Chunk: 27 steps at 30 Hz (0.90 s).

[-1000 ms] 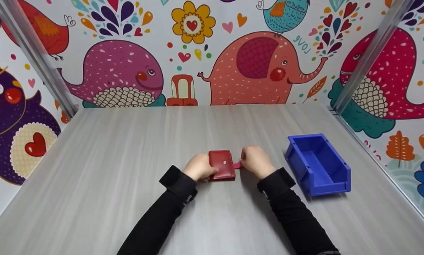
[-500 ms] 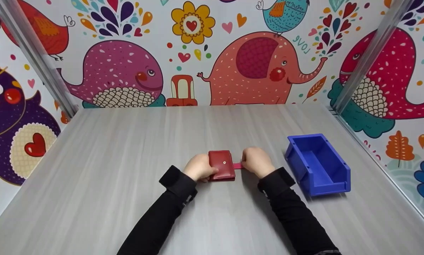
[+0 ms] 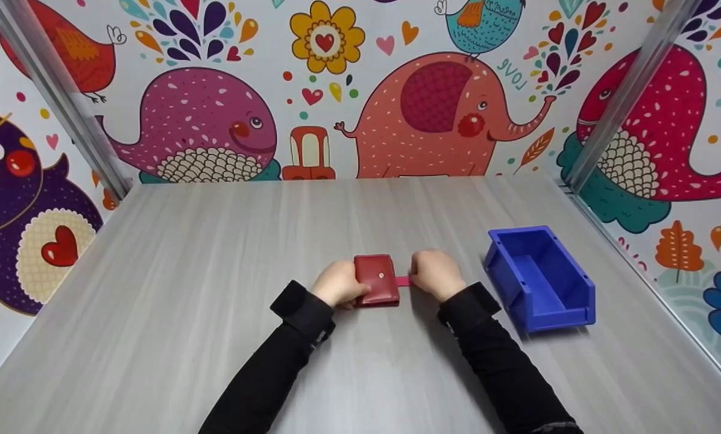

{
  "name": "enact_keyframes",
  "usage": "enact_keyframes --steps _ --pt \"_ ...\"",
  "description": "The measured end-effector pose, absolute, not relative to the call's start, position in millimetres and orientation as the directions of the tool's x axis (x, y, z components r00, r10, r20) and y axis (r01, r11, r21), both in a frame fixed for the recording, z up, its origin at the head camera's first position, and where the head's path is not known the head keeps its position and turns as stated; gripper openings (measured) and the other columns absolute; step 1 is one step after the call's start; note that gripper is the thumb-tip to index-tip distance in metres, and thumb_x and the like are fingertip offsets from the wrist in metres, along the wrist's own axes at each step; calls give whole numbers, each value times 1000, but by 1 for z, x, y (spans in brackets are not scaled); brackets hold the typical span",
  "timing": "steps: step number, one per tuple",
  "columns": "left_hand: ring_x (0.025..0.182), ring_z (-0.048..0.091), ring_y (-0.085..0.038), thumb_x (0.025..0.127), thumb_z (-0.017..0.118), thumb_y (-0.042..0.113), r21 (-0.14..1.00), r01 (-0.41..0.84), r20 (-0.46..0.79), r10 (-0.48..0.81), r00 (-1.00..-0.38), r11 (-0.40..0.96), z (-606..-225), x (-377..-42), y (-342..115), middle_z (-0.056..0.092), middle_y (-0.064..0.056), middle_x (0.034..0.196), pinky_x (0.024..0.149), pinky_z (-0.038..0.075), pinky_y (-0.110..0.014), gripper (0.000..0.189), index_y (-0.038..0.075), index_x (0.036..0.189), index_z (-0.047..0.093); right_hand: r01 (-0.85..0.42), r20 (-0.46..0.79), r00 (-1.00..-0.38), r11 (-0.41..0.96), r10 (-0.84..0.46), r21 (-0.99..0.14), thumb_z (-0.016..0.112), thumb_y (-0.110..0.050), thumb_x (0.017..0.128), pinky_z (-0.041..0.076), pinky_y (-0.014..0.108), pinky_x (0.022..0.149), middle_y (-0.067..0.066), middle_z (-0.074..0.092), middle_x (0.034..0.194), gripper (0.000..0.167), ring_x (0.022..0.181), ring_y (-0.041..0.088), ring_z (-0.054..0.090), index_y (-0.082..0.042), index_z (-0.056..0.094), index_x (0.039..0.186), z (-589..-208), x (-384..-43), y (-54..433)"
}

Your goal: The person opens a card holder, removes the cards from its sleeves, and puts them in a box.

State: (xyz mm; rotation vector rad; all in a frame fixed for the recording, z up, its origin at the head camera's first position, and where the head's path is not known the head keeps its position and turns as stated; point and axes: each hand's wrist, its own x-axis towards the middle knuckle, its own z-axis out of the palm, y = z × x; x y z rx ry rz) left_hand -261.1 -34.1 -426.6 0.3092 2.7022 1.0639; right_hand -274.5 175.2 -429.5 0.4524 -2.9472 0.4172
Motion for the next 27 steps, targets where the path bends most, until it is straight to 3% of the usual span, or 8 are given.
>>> enact_keyframes --steps 14,20,27 --pt "45 53 -12 83 72 9 674 121 -107 259 -960 728 -429 -261 -34 55 -2 63 43 47 -24 16 5 78 58 -301 152 -950 925 -272 -231 69 -1 71 50 45 64 10 60 69 6 68 32 60 -2 64 68 -429 -276 173" --pt "63 53 -18 77 77 15 563 214 20 245 -969 798 -428 -260 -32 56 -2 71 60 45 -31 19 4 80 62 -292 137 -954 927 -266 -234 67 -1 71 49 45 62 9 59 68 7 66 31 58 -3 62 67 -429 -277 173" --pt "85 58 -28 77 81 24 471 223 103 198 -975 853 -423 -258 -19 60 -11 88 76 49 -41 36 -2 95 65 -304 139 -951 923 -278 -236 67 -1 71 49 44 63 9 59 67 6 66 31 58 -1 63 68 -429 -277 174"
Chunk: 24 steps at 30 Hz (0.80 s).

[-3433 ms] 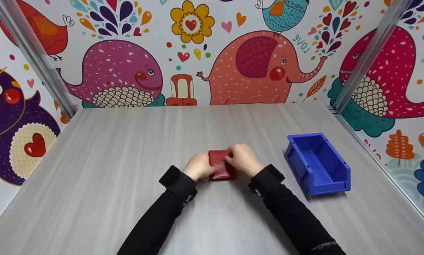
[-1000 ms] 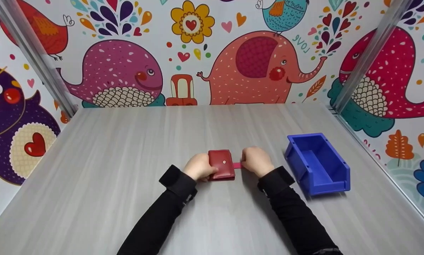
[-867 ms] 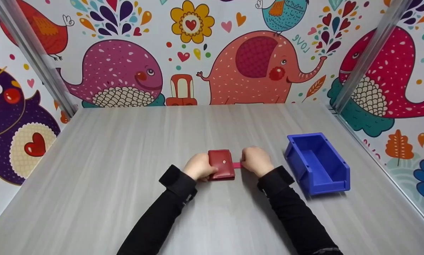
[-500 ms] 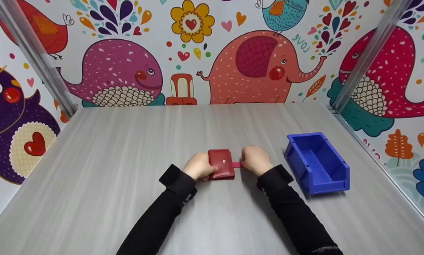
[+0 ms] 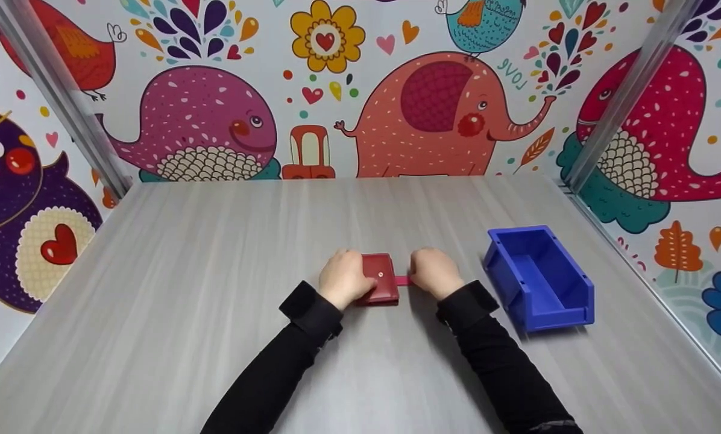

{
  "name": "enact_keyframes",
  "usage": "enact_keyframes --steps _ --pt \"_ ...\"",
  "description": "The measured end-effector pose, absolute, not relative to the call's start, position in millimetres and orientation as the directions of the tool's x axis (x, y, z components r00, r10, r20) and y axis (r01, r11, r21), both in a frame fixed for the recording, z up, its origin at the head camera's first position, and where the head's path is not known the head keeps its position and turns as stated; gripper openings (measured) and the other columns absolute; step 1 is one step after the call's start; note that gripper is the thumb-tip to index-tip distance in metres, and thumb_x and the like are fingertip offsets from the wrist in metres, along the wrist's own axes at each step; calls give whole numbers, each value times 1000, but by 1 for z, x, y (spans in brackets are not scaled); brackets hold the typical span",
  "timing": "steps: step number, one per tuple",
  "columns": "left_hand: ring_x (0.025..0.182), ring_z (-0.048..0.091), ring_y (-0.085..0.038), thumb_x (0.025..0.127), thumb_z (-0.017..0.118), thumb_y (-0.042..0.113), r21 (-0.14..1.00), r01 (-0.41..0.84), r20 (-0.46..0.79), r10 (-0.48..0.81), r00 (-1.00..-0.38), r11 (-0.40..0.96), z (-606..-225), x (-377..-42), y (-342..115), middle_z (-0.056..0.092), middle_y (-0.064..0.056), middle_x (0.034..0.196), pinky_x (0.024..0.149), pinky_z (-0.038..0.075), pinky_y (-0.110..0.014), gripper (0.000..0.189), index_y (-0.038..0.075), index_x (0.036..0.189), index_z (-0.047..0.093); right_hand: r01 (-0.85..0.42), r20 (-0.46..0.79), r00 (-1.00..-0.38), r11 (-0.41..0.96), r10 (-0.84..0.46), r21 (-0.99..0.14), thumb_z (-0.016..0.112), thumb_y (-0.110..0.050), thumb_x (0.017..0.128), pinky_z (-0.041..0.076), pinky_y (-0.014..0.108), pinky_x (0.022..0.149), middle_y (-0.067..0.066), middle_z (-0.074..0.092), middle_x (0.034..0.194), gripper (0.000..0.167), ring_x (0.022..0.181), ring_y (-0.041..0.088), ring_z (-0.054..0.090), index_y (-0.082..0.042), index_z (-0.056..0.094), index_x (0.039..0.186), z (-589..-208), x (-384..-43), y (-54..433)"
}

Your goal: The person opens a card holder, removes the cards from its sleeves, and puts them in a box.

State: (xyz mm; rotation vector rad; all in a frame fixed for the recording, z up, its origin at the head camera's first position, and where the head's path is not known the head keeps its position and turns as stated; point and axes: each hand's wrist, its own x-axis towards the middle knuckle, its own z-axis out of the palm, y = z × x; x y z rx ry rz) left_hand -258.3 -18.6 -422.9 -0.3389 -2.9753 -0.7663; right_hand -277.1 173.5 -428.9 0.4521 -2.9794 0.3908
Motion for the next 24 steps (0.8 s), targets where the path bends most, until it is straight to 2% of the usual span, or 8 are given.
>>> enact_keyframes --steps 8,15,24 --pt "90 59 -33 79 80 26 426 306 168 258 -951 852 -419 -253 -2 62 -15 91 81 48 -43 34 -2 94 67 -297 134 -953 929 -272 -222 69 -1 73 50 44 62 10 60 70 7 67 30 59 -2 63 69 -429 -277 173" --pt "84 57 -31 76 80 24 369 379 229 312 -922 849 -425 -249 8 60 -12 81 76 47 -41 27 2 83 65 -302 131 -951 925 -278 -229 70 -2 75 51 46 64 12 61 71 10 69 33 60 -3 63 68 -428 -275 173" --pt "85 58 -32 71 85 35 295 350 237 287 -928 889 -427 -248 18 62 -13 86 78 48 -41 39 3 82 65 -297 126 -953 929 -275 -221 71 -3 76 51 45 64 11 60 70 11 68 32 59 -3 63 69 -427 -276 173"
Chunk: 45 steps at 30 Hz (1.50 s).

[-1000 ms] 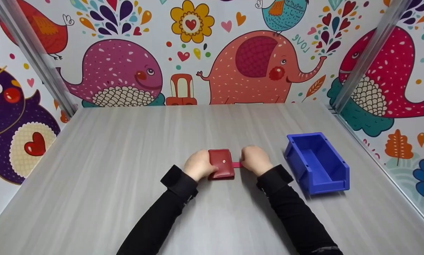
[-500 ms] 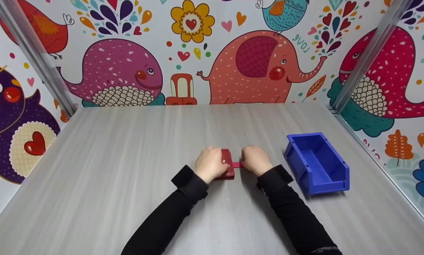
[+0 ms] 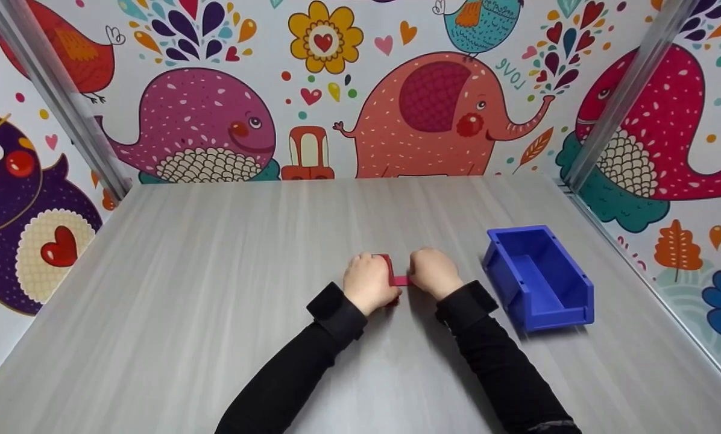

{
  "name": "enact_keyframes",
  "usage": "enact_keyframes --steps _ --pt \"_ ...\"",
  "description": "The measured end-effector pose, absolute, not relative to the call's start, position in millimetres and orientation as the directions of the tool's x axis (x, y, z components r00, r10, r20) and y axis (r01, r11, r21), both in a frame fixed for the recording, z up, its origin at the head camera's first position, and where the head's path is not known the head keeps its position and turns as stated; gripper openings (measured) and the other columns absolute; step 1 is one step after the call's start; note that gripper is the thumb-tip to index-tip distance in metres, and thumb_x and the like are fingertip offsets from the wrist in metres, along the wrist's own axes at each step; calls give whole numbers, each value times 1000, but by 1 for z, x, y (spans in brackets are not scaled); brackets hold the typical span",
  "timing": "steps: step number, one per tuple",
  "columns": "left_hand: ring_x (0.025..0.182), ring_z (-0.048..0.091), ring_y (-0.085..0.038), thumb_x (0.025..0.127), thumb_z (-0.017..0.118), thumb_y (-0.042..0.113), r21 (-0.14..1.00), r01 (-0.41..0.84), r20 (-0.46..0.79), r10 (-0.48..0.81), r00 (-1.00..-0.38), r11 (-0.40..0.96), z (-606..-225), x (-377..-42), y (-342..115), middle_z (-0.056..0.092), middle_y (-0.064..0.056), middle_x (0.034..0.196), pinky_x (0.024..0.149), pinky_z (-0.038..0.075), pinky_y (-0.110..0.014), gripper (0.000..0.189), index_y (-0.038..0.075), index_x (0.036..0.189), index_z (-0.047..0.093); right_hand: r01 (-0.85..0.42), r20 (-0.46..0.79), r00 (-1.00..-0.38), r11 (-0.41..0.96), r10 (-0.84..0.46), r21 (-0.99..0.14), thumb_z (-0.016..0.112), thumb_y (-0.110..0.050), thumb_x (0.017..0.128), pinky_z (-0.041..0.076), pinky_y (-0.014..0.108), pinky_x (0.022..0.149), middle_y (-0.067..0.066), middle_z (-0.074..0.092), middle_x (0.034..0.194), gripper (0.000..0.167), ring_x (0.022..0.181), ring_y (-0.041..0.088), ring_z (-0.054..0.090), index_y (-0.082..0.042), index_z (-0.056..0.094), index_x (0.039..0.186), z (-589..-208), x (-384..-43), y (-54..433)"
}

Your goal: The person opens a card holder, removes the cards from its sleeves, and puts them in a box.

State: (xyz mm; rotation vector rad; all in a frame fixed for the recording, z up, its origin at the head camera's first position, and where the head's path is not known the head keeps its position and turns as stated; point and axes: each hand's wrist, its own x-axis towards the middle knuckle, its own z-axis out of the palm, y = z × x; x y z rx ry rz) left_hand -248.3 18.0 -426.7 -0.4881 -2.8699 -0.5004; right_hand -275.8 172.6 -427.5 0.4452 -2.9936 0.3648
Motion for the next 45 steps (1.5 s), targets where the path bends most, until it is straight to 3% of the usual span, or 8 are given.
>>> enact_keyframes --steps 14,35,39,45 --pt "88 58 -31 63 86 52 174 257 207 220 -953 951 -427 -248 30 62 -13 93 80 48 -41 62 3 95 65 -284 118 -957 934 -264 -215 71 -3 75 51 47 66 12 60 71 11 71 34 60 -3 62 69 -429 -277 172" --pt "85 58 -31 67 81 39 194 270 203 230 -952 943 -423 -247 29 60 -15 91 77 48 -40 46 4 90 62 -261 98 -964 941 -245 -215 72 -3 78 52 46 67 14 62 75 9 74 34 61 -2 64 72 -429 -277 171" --pt "86 59 -32 68 80 36 224 285 190 245 -951 932 -421 -249 27 61 -16 91 78 48 -41 46 1 92 63 -258 95 -965 942 -243 -216 70 -2 78 52 46 67 13 61 74 9 74 34 61 -2 64 72 -428 -277 171" --pt "86 59 -33 68 78 30 315 321 164 282 -945 893 -417 -251 19 61 -15 85 81 47 -41 35 4 81 59 -272 107 -961 937 -254 -218 70 -1 76 51 45 66 11 61 72 8 72 32 61 -2 64 71 -427 -276 171"
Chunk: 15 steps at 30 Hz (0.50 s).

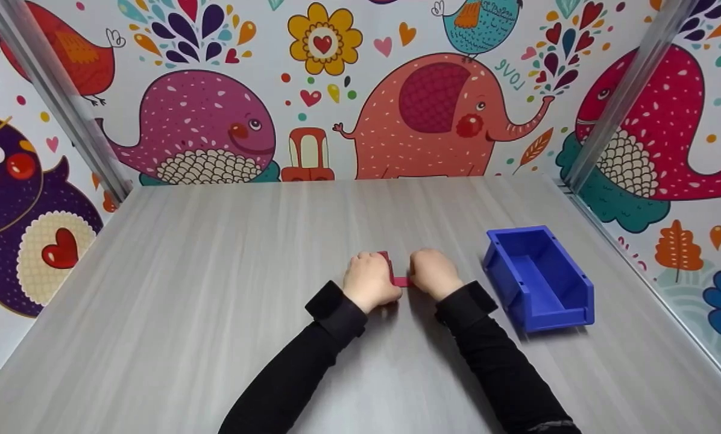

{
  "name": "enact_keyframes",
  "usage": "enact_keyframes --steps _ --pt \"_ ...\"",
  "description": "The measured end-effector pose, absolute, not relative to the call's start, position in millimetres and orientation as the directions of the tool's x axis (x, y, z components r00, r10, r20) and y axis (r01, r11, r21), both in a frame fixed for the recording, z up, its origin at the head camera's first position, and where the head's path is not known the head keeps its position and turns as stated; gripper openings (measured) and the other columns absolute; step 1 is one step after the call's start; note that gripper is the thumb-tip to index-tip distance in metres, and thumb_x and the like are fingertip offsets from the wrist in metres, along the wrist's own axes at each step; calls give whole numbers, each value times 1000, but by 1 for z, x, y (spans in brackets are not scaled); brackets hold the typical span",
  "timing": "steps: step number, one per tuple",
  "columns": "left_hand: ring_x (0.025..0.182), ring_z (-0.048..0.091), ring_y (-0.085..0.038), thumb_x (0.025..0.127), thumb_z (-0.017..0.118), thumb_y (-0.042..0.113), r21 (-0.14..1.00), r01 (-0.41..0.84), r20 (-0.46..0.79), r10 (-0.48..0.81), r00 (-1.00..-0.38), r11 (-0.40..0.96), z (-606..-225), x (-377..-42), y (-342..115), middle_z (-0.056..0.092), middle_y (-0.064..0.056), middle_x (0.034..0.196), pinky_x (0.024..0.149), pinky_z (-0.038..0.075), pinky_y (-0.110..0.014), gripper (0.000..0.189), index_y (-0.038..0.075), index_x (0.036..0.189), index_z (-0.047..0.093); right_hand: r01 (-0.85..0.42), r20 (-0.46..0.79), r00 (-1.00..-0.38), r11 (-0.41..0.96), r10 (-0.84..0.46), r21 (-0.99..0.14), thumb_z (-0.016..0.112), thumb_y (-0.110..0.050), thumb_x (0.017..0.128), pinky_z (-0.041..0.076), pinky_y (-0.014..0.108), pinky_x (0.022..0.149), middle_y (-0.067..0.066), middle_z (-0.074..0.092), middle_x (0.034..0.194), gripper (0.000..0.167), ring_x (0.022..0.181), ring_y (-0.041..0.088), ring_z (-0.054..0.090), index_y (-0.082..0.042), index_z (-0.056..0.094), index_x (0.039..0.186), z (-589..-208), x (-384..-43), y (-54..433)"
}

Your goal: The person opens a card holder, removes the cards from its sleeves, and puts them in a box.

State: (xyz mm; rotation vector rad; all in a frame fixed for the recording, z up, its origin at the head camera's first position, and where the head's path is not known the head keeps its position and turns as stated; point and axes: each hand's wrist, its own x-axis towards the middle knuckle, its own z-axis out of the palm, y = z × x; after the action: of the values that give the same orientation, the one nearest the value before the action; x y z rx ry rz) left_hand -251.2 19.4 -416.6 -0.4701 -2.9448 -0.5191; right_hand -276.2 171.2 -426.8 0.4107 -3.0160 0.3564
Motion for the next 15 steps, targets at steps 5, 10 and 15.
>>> enact_keyframes --steps 5,10,15 --pt "87 57 -33 70 77 27 392 322 120 299 -947 862 -412 -253 14 60 -15 86 83 46 -42 34 3 83 58 -285 136 -956 935 -261 -209 70 0 73 51 44 63 11 60 70 10 68 31 60 -3 61 68 -427 -275 172" --pt "89 58 -34 72 76 26 445 313 103 299 -949 839 -409 -253 9 60 -14 86 84 47 -43 33 1 86 60 -296 151 -952 932 -268 -208 71 -1 73 51 45 64 11 61 70 10 69 32 61 -3 62 69 -427 -275 172" --pt "84 58 -31 73 74 24 491 314 108 301 -947 812 -406 -254 2 58 -9 79 81 48 -42 28 3 81 58 -299 156 -950 930 -269 -214 72 0 73 51 46 65 12 61 71 11 70 33 61 -2 62 69 -428 -275 172"
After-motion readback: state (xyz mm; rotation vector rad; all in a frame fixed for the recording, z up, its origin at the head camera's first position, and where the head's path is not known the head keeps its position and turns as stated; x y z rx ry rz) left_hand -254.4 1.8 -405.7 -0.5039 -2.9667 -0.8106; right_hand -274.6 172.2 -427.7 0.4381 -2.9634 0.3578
